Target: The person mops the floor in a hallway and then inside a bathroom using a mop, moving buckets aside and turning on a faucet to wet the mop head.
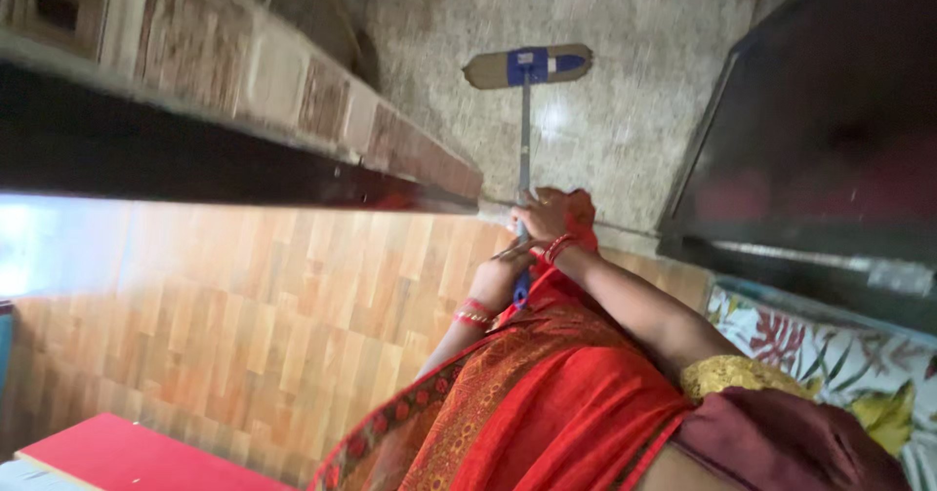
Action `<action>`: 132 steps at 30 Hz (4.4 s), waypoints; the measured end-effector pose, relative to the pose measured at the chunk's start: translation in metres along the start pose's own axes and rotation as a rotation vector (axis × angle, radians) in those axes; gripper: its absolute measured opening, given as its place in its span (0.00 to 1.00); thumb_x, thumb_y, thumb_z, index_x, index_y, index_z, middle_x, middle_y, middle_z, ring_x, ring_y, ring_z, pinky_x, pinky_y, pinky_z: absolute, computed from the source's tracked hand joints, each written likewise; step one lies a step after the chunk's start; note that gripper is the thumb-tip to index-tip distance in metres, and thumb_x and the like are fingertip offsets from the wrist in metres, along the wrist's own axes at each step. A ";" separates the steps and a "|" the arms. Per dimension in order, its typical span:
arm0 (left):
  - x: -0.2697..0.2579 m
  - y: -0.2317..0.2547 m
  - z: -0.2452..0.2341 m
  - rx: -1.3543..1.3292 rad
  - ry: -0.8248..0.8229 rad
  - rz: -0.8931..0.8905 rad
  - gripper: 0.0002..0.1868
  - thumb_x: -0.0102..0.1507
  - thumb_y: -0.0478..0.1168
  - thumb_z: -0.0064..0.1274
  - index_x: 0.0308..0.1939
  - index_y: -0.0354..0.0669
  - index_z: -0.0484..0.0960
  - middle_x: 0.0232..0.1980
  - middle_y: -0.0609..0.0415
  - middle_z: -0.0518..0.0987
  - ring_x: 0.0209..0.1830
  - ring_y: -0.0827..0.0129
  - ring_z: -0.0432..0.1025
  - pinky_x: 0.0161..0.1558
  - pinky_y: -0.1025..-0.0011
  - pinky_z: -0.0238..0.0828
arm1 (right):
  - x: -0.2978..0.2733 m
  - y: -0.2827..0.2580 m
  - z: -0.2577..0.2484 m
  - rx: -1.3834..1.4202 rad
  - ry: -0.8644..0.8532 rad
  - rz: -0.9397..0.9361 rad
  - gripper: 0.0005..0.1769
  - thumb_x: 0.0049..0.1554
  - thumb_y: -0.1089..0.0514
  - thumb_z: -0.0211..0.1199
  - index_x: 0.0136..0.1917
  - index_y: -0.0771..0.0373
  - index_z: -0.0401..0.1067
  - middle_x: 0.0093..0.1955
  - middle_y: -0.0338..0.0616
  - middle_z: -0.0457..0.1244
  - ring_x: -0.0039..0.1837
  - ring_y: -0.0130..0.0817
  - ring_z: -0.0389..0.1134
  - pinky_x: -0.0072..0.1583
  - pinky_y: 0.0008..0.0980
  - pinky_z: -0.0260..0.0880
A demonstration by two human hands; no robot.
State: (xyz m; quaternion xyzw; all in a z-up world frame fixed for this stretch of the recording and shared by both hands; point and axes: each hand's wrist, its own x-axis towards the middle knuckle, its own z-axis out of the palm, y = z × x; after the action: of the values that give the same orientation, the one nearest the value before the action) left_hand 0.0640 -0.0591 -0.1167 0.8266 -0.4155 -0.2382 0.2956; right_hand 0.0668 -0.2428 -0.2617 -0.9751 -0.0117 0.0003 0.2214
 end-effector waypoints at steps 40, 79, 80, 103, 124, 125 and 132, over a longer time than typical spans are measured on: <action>0.236 -0.038 0.076 0.128 0.061 0.149 0.13 0.60 0.42 0.57 0.47 0.45 0.79 0.72 0.42 0.70 0.64 0.37 0.70 0.55 0.54 0.74 | 0.107 0.191 -0.060 -0.178 -0.137 0.110 0.11 0.57 0.49 0.61 0.54 0.37 0.76 0.81 0.40 0.55 0.79 0.59 0.55 0.74 0.54 0.56; 0.188 -0.005 0.012 -0.034 -0.091 0.178 0.06 0.60 0.36 0.54 0.40 0.44 0.77 0.73 0.43 0.71 0.60 0.43 0.73 0.48 0.54 0.76 | 0.067 0.160 -0.047 0.318 -0.040 0.108 0.18 0.42 0.45 0.70 0.44 0.51 0.72 0.64 0.49 0.64 0.70 0.50 0.64 0.62 0.48 0.66; 0.207 -0.007 0.020 -0.031 -0.135 0.111 0.06 0.61 0.36 0.53 0.43 0.44 0.77 0.73 0.45 0.71 0.58 0.43 0.74 0.51 0.54 0.75 | 0.075 0.177 -0.048 0.368 0.038 0.142 0.21 0.43 0.47 0.67 0.50 0.51 0.71 0.73 0.52 0.60 0.67 0.53 0.65 0.63 0.47 0.68; -0.094 0.031 -0.080 -0.138 -0.199 0.062 0.08 0.63 0.41 0.56 0.43 0.42 0.81 0.68 0.42 0.75 0.65 0.44 0.70 0.57 0.56 0.72 | -0.075 -0.113 -0.021 0.241 -0.022 0.063 0.15 0.56 0.42 0.63 0.44 0.55 0.73 0.51 0.41 0.64 0.66 0.43 0.61 0.66 0.67 0.52; 0.066 -0.012 -0.001 -0.004 -0.268 0.001 0.12 0.65 0.40 0.52 0.52 0.46 0.81 0.69 0.45 0.74 0.56 0.47 0.75 0.51 0.56 0.74 | 0.012 0.058 -0.016 0.098 -0.221 0.027 0.06 0.54 0.51 0.63 0.45 0.50 0.74 0.55 0.38 0.65 0.70 0.42 0.59 0.72 0.75 0.46; 0.092 -0.016 0.007 0.031 -0.312 -0.072 0.13 0.65 0.40 0.51 0.53 0.48 0.80 0.68 0.46 0.75 0.51 0.48 0.77 0.49 0.56 0.74 | 0.023 0.081 -0.010 0.003 -0.287 0.049 0.06 0.55 0.51 0.62 0.47 0.48 0.74 0.58 0.38 0.64 0.71 0.41 0.59 0.73 0.76 0.46; 0.266 -0.029 0.038 -0.403 -0.079 -0.022 0.09 0.62 0.34 0.50 0.44 0.46 0.82 0.67 0.44 0.76 0.51 0.43 0.76 0.49 0.55 0.75 | 0.109 0.226 -0.043 0.134 -0.146 0.280 0.28 0.42 0.50 0.76 0.56 0.46 0.73 0.78 0.38 0.54 0.79 0.47 0.52 0.72 0.70 0.47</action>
State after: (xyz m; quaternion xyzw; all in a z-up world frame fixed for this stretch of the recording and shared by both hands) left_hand 0.1994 -0.2760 -0.2030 0.7452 -0.3617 -0.3521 0.4358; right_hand 0.1814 -0.4630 -0.3198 -0.9477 0.1081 0.1029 0.2821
